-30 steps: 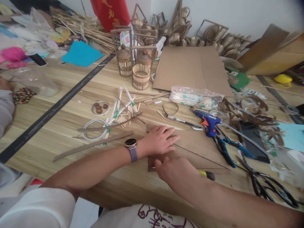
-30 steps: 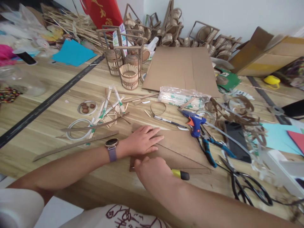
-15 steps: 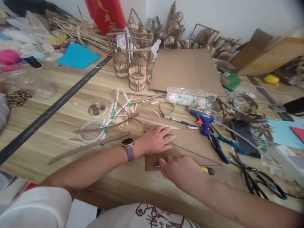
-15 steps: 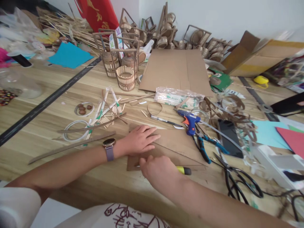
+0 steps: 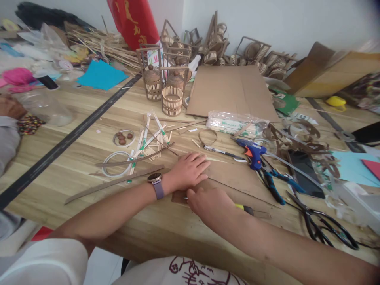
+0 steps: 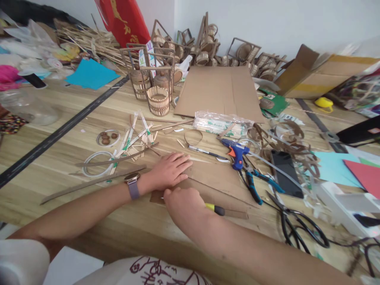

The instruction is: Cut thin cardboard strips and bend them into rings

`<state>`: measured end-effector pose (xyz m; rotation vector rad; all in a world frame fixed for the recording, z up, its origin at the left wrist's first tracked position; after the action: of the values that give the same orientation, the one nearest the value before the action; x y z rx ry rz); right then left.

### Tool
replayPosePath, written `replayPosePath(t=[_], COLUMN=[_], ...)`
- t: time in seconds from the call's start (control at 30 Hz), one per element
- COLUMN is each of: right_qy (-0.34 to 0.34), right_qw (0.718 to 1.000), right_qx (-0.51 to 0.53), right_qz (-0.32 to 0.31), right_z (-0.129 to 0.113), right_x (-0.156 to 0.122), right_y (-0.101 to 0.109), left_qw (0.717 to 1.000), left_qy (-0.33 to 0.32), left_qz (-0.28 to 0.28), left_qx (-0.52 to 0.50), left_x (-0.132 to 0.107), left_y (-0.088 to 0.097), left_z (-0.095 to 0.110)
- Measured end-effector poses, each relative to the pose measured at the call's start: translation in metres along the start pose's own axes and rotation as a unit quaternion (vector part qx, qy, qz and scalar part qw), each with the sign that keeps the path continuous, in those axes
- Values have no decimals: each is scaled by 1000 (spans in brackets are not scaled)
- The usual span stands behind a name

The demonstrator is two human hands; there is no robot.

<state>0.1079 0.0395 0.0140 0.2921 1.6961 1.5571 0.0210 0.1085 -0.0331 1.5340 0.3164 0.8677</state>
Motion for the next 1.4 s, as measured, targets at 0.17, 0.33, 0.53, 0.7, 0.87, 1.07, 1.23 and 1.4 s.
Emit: replayPosePath(t=[0.17,0.33,0.53,0.7,0.87,1.07,1.23,1.4], right_qy=[9,11,6,7,4,-43,-49,-41], right_qw=[1000,999,999,1000,1000,998,998,989], right_qx=[-4,-24,-22,-18,-23,-38,-28,26], right_qz=[8,25,-25,-20,-21,-11,23,139], right_z=[4,9,15,17,24,51,75,83], right_x=[-2,-5,-9,-12,-20,-47,-70,-87], right_y=[-5,-9,-3,0,-4,-23,-39,-45], left_qw=[1000,1000,1000,999,1000,999,1000,998], left_qy=[-26,-30,-31,-32,-30,-33,-30,-45], left_qz=[3,5,2,-2,1,5,1,47], left_qx=[4,5,1,0,2,-9,-10,-16], left_x=[0,2,1,1,0,-1,0,-3], left_y=[0,0,2,1,2,3,4,10], left_z=[3,4,3,4,4,4,3,6])
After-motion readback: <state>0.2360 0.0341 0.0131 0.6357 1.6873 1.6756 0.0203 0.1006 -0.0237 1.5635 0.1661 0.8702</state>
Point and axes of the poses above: each hand's wrist, its own x-axis towards the middle knuckle, its own y-axis out of the back of the hand, z = x × y, the point moved 3 cm from there along x, towards the middle knuckle, and after that the axes turned 7 degrees about z, right-handed, at the moved point
